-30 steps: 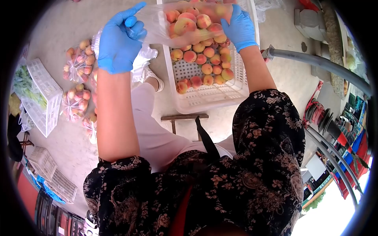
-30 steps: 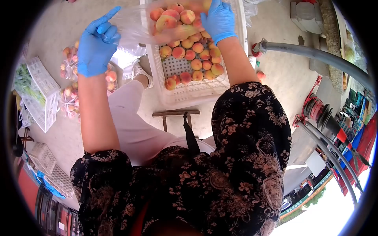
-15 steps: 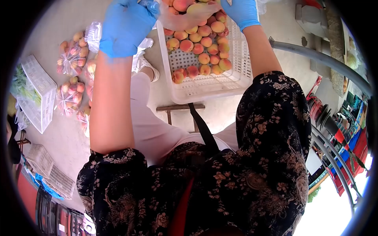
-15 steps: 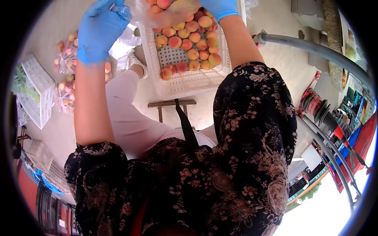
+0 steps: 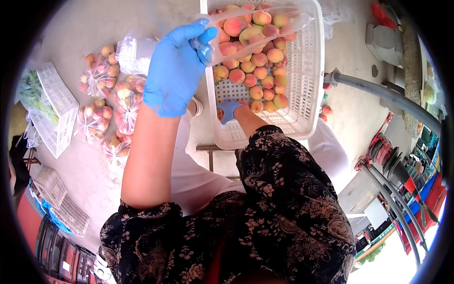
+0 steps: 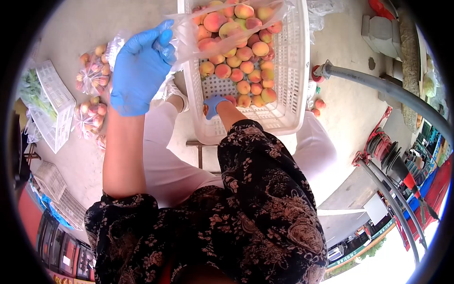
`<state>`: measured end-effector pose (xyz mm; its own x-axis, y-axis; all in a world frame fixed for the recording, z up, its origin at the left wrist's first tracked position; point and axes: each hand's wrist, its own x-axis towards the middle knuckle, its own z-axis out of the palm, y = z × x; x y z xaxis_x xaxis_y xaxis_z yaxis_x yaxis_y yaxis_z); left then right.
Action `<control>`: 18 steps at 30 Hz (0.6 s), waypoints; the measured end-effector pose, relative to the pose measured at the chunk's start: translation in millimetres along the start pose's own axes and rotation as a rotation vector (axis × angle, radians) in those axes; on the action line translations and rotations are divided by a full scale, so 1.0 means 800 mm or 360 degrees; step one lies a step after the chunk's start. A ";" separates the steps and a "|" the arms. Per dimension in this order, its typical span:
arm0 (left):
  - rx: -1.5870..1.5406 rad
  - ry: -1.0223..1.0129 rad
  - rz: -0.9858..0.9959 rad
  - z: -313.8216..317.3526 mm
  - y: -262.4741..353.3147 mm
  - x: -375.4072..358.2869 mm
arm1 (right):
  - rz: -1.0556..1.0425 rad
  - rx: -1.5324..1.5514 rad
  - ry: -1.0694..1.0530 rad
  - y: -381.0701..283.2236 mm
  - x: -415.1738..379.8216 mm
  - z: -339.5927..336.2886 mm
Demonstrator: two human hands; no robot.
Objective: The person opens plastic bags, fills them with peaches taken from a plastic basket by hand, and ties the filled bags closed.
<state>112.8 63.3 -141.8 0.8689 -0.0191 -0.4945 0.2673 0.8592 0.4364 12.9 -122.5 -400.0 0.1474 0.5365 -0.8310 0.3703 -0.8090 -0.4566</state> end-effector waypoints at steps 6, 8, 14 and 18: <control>0.0019 0.0360 -0.0146 0.009 0.001 -0.013 | 0.0013 0.0058 -0.0262 0.015 0.002 -0.034; 0.0009 0.0375 -0.0172 0.001 0.005 -0.012 | -0.0021 0.0041 -0.0279 0.021 0.011 -0.023; 0.0072 0.0383 -0.0195 0.005 0.007 -0.019 | -0.0173 0.1249 0.0083 0.055 -0.032 -0.031; 0.0077 0.0348 -0.0287 -0.001 0.000 -0.020 | -0.0762 0.2439 0.0715 0.081 -0.148 -0.095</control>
<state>98.4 63.8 -134.4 0.6964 -0.0543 -0.7156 0.4337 0.8263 0.3594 88.9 -220.5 -306.9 0.6286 0.5908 -0.5058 -0.6852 0.1130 -0.7195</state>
